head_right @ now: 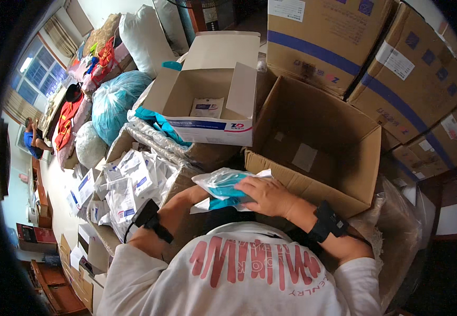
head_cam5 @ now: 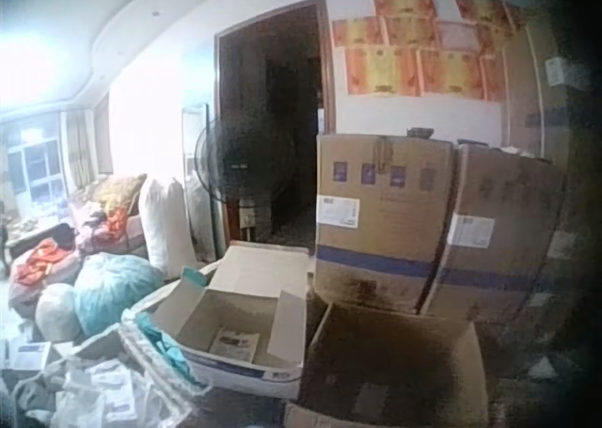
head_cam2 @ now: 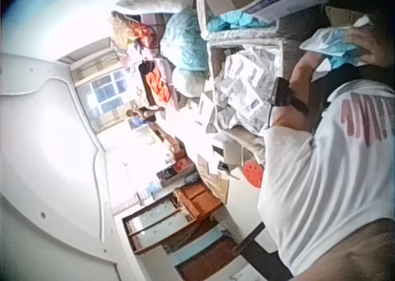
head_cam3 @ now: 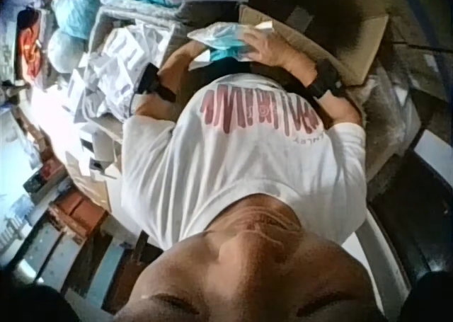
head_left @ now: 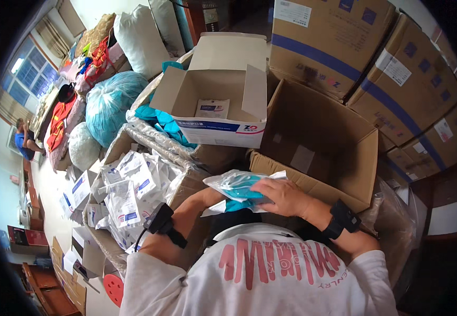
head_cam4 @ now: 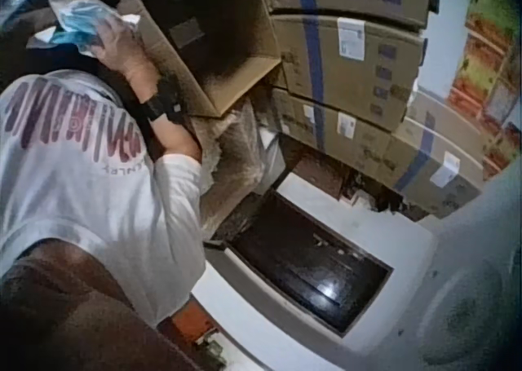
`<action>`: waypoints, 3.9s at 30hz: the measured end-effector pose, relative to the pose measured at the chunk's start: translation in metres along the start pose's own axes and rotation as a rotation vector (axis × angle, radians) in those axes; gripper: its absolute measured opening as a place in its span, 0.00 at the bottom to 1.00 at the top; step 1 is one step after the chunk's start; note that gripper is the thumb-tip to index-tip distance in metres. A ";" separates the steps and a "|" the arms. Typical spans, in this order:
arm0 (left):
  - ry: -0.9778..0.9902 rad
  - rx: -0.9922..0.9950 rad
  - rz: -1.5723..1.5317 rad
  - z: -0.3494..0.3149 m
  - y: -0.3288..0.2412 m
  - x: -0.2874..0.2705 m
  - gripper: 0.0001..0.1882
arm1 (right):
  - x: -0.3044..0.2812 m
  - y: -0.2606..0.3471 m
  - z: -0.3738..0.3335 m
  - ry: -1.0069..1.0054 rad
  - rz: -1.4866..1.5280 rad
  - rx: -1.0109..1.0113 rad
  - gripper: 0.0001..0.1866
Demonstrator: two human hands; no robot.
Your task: The person is removing face masks from their individual paper packaging and placing the masks into a cardboard box for shipping or storage.
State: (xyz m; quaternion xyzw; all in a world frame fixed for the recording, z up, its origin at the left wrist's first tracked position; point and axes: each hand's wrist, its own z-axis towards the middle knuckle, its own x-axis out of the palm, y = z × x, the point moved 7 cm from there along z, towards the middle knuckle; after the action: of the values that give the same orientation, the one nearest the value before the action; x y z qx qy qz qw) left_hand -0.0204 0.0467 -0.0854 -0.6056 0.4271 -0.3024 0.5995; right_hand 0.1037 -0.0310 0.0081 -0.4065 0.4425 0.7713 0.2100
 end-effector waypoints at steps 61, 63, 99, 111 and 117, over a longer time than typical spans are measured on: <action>-1.752 -0.253 -1.508 -0.252 0.166 -0.211 0.28 | -0.162 -0.140 -0.141 -1.162 1.121 0.850 0.17; -1.837 -0.205 -1.472 -0.258 0.162 -0.197 0.27 | -0.160 -0.133 -0.164 -1.187 1.109 0.890 0.19; -0.524 0.254 -0.374 0.109 -0.167 0.034 0.16 | -0.128 -0.010 -0.069 -0.679 0.165 0.482 0.17; -0.155 0.855 0.988 0.100 -0.292 0.090 0.16 | -0.160 -0.026 -0.055 -0.442 0.051 0.417 0.13; -0.199 0.626 0.937 0.124 -0.277 0.080 0.15 | -0.164 -0.020 -0.039 -0.490 0.174 0.392 0.17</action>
State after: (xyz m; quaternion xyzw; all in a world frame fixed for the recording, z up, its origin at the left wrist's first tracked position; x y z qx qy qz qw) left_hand 0.1674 0.0115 0.1634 -0.1708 0.4814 -0.0581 0.8577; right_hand 0.2303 -0.0482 0.1199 -0.1213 0.5519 0.7614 0.3179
